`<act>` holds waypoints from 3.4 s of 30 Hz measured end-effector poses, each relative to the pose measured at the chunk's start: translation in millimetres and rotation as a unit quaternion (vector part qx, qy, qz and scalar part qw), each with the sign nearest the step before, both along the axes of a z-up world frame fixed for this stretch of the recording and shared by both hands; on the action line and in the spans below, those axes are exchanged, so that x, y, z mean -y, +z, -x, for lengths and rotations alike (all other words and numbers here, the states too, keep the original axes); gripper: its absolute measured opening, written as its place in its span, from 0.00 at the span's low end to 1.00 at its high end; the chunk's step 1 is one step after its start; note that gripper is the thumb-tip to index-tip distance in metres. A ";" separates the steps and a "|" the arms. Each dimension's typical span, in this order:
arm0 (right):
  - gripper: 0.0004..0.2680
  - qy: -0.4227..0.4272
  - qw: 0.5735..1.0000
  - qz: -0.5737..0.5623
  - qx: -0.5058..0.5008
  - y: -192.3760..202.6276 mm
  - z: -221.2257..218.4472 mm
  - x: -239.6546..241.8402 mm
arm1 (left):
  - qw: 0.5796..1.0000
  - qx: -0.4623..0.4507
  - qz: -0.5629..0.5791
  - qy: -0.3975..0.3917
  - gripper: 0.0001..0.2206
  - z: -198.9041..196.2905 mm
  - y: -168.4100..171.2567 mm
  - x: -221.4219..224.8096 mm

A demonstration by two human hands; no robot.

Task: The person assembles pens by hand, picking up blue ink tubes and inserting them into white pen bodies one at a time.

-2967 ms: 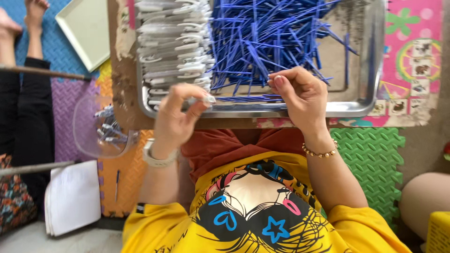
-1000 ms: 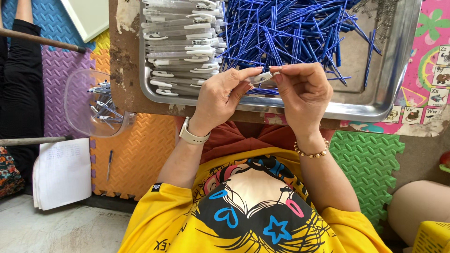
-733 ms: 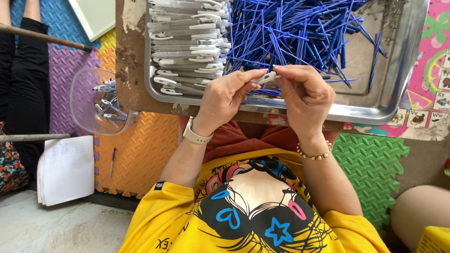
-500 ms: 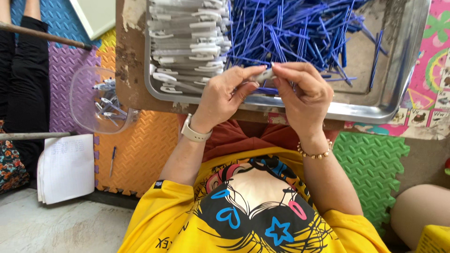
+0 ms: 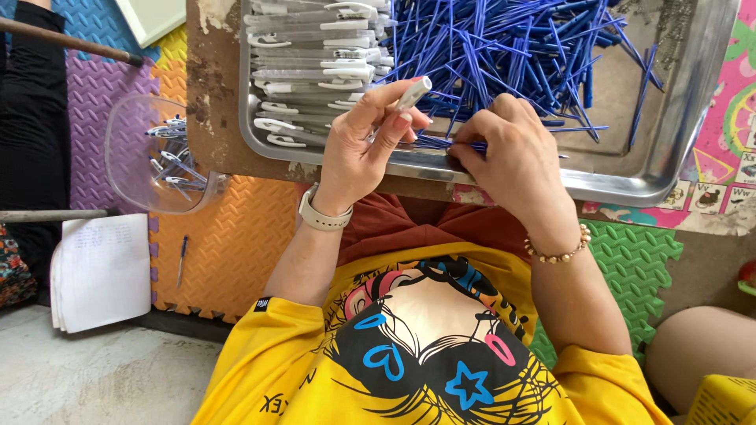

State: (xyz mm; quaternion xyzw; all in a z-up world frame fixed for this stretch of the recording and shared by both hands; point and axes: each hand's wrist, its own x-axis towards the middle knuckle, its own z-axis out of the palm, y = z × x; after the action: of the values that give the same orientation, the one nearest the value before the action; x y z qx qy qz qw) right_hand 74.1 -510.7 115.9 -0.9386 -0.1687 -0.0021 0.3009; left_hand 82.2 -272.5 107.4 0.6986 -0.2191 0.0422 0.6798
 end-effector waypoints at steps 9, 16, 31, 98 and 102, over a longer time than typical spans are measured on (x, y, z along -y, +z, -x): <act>0.07 -0.055 0.936 -0.348 0.026 10.5 17.0 15.0 | 0.999 0.014 -0.041 0.031 0.14 0.1 3.2 9.8; 0.02 -0.099 0.829 -0.529 0.155 10.7 19.5 13.4 | 0.987 0.055 -0.152 0.002 0.15 3.2 3.3 7.4; 0.07 -0.219 0.769 -0.542 0.258 6.1 5.4 8.8 | 0.987 0.050 -0.146 -0.047 0.12 1.6 12.2 5.4; 0.07 -0.178 0.804 -0.566 0.036 -10.3 10.2 -14.1 | 0.977 0.059 -0.206 -0.026 0.13 -0.4 10.8 9.0; 0.06 -0.182 0.803 -0.566 0.035 -7.5 10.3 -15.1 | 0.976 0.059 -0.210 -0.032 0.13 -1.1 12.2 9.8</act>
State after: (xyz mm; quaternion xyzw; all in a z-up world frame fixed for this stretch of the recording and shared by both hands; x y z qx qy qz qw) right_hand 63.8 -495.6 108.4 -0.6139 0.0266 -0.1847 0.7670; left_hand 83.3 -282.2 119.7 0.8145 -0.2849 0.0151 0.5052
